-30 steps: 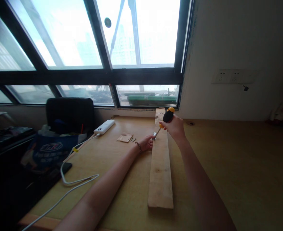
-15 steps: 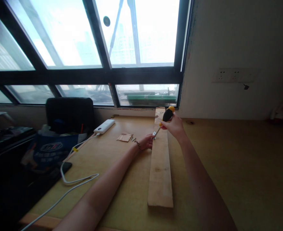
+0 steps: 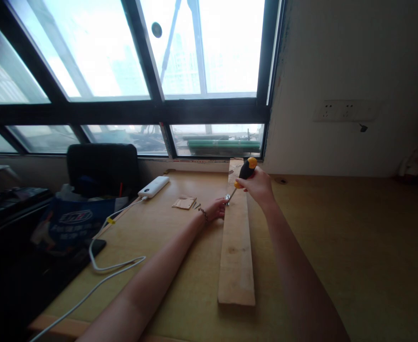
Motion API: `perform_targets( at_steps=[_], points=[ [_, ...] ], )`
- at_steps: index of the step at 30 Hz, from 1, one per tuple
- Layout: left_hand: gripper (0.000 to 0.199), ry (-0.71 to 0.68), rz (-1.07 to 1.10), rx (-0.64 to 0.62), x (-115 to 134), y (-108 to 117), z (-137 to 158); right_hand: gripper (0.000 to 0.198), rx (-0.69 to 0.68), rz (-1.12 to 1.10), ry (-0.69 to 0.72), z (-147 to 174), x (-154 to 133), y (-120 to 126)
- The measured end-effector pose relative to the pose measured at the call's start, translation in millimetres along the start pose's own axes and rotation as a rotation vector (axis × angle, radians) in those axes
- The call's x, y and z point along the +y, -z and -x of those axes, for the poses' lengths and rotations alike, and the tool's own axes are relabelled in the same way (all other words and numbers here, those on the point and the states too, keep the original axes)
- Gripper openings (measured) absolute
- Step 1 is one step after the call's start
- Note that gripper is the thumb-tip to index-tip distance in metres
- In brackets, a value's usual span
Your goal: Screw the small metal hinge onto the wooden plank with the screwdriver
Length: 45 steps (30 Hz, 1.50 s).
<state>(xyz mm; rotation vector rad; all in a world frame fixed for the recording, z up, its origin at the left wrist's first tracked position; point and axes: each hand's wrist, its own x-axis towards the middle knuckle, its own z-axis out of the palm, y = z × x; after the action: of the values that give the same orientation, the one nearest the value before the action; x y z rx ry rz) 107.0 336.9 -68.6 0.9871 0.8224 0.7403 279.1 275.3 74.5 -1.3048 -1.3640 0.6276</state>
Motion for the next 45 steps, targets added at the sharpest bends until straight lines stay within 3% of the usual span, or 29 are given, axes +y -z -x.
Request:
perform_targets(
  at_steps=[10,12,17,19,25,28,36,45],
  points=[
    [0.022,0.014,0.023,0.014,-1.3,1.1,-2.3,0.033,-0.148,-0.301,-0.102,9.0,-14.9,3.6],
    [0.024,0.009,0.024,0.014,-1.0,0.8,-1.8,0.032,-0.106,-0.21,-0.095,8.0,-13.7,4.5],
    [0.023,0.008,0.034,0.02,-0.4,0.3,-0.8,0.044,0.19,0.224,0.034,6.4,-8.7,1.9],
    [0.022,0.003,0.037,0.015,-0.6,0.5,-0.8,0.048,0.209,0.256,0.045,6.5,-7.8,0.7],
    [0.021,0.008,0.038,0.013,-0.1,-0.2,0.7,0.045,-0.051,-0.068,-0.042,7.0,-10.8,5.6],
    [0.021,0.006,0.041,0.006,0.4,-0.3,1.4,0.044,-0.109,-0.158,-0.071,5.9,-11.2,9.6],
    [0.017,0.019,0.042,0.007,-2.2,2.6,-3.0,0.043,0.164,0.292,-0.068,1.8,-8.6,3.4],
    [0.017,0.031,0.049,0.027,-5.0,5.0,-7.5,0.03,-0.132,-0.214,-0.154,12.4,-23.0,9.8]
  ],
)
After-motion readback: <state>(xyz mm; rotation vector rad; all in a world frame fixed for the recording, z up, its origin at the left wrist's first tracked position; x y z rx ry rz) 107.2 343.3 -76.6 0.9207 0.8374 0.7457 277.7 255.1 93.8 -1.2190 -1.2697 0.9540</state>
